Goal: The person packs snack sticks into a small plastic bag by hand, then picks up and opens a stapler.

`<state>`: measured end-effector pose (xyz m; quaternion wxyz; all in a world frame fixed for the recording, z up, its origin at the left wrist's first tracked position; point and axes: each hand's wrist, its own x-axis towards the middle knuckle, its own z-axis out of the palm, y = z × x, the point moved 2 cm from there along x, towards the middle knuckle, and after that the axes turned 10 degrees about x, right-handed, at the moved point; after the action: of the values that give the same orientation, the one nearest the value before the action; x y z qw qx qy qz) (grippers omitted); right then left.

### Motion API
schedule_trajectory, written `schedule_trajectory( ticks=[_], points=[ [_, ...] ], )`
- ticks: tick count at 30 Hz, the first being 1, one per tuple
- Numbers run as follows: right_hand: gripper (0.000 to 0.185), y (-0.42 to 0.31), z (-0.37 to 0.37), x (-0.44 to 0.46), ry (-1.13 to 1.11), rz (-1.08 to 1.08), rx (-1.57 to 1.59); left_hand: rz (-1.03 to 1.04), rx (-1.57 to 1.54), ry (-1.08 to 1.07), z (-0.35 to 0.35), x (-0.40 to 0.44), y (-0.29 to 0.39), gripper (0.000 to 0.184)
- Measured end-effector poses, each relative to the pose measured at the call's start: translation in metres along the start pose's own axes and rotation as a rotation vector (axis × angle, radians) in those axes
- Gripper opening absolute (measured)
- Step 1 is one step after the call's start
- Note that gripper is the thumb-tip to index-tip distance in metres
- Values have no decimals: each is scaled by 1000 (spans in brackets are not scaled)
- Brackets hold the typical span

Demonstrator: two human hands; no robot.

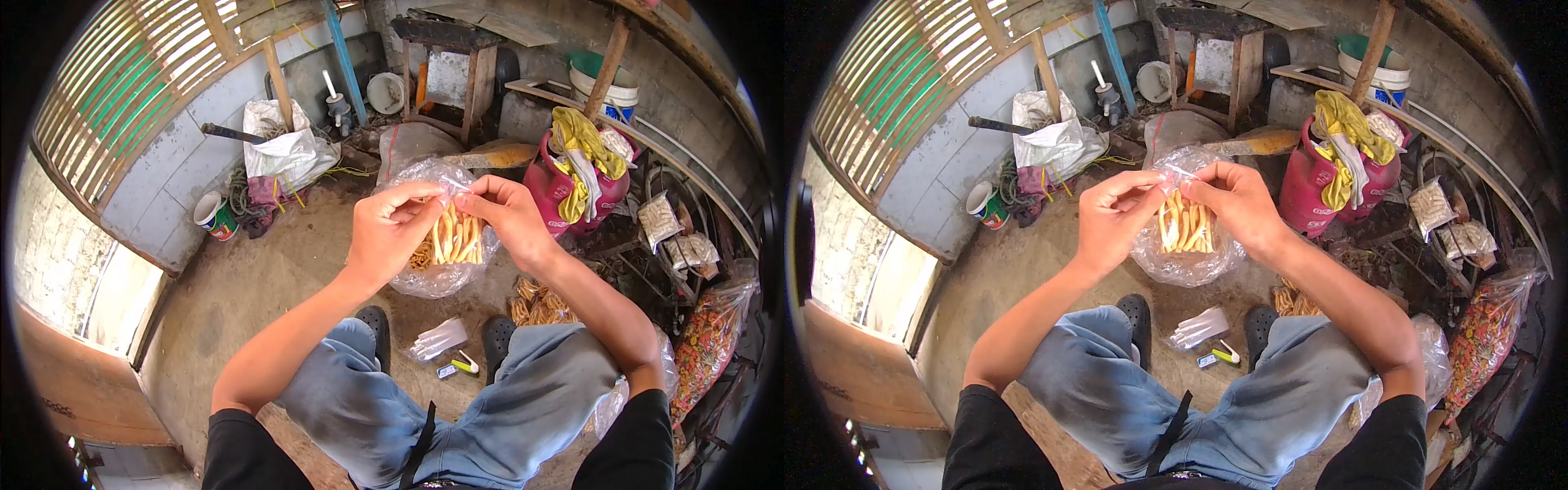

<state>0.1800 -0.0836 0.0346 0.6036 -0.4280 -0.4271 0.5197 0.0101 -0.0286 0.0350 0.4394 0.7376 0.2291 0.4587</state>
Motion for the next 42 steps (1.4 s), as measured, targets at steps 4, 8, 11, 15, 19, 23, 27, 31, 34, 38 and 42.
schedule_trajectory(
  ticks=[4,8,11,15,19,23,27,31,34,38,42],
  points=[
    [9,-1,5,-3,-9,-1,42,102,116,15,2,1,4,15],
    [12,2,6,-2,-30,-66,6,-32,-25,28,1,4,-2,15],
    [10,6,5,-1,-46,-86,-32,-48,-57,41,-1,5,-7,15],
    [7,4,9,-2,-59,-97,-31,59,148,79,-2,6,-5,18],
    [8,5,11,-2,-35,-107,-11,191,281,151,-1,5,5,20],
    [5,5,10,-2,-27,-56,35,293,370,115,-3,5,5,22],
    [5,2,10,-4,-11,-27,29,470,521,50,-2,5,9,24],
    [5,3,9,-4,-9,-49,74,281,190,40,1,5,9,27],
    [6,2,7,-3,-15,-114,103,-96,-173,11,-1,8,5,31],
    [5,2,8,-3,-51,-89,67,-384,-365,-54,-3,8,0,28],
    [4,3,9,-2,-73,-65,59,-376,-311,-46,-1,8,-5,21]
  ],
)
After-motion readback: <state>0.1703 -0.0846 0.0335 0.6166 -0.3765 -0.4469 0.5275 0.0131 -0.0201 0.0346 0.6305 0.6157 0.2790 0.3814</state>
